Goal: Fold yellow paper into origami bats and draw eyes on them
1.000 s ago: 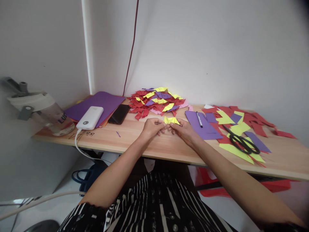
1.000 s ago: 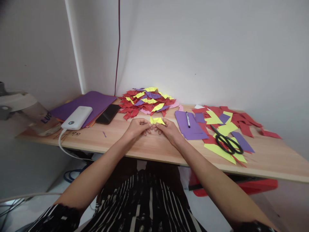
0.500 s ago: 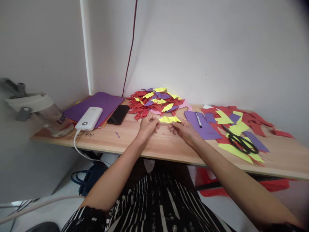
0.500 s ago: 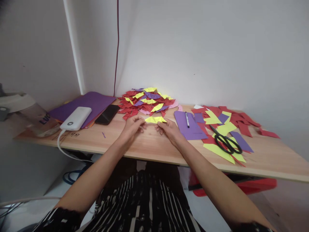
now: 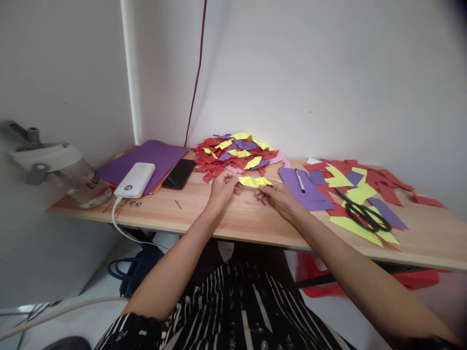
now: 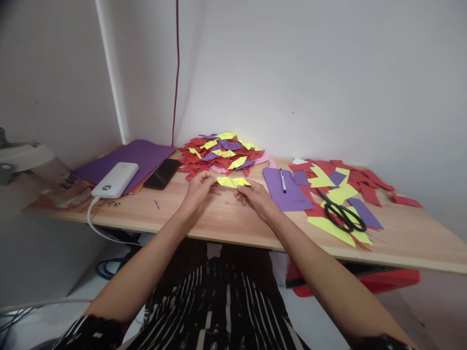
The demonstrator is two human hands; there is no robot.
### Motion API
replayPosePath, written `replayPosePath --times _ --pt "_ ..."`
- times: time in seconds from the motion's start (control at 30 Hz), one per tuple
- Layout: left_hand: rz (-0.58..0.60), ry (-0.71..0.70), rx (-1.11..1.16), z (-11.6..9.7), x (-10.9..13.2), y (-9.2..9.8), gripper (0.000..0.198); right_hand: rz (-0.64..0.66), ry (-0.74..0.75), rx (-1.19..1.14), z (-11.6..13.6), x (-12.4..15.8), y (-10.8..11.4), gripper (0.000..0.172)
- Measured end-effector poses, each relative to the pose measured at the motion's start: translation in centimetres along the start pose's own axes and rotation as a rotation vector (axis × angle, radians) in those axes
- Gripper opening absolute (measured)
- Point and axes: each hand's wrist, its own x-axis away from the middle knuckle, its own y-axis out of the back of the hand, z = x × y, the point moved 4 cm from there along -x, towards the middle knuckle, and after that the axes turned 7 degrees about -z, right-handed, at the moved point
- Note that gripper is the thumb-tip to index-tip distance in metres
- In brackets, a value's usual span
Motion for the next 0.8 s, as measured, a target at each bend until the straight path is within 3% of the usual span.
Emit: replayPosePath --times 0.33,0.6,0.8 --pt "0.039 0.021 0.038 0.1 0.0 -0.2 0.021 -0.002 0.022 -0.009 -0.2 -0.2 0.1 0.032" --pt "0.202 -0.006 -0.124 0.2 0.6 -0.9 0.056 0.022 0.05 0.027 -0.1 0.0 -0.1 0.033" --pt "0.263 -0.099 -0.159 0.1 0.7 -1.2 0.043 0.077 0.079 0.115 -0.1 0.3 -0.4 0.031"
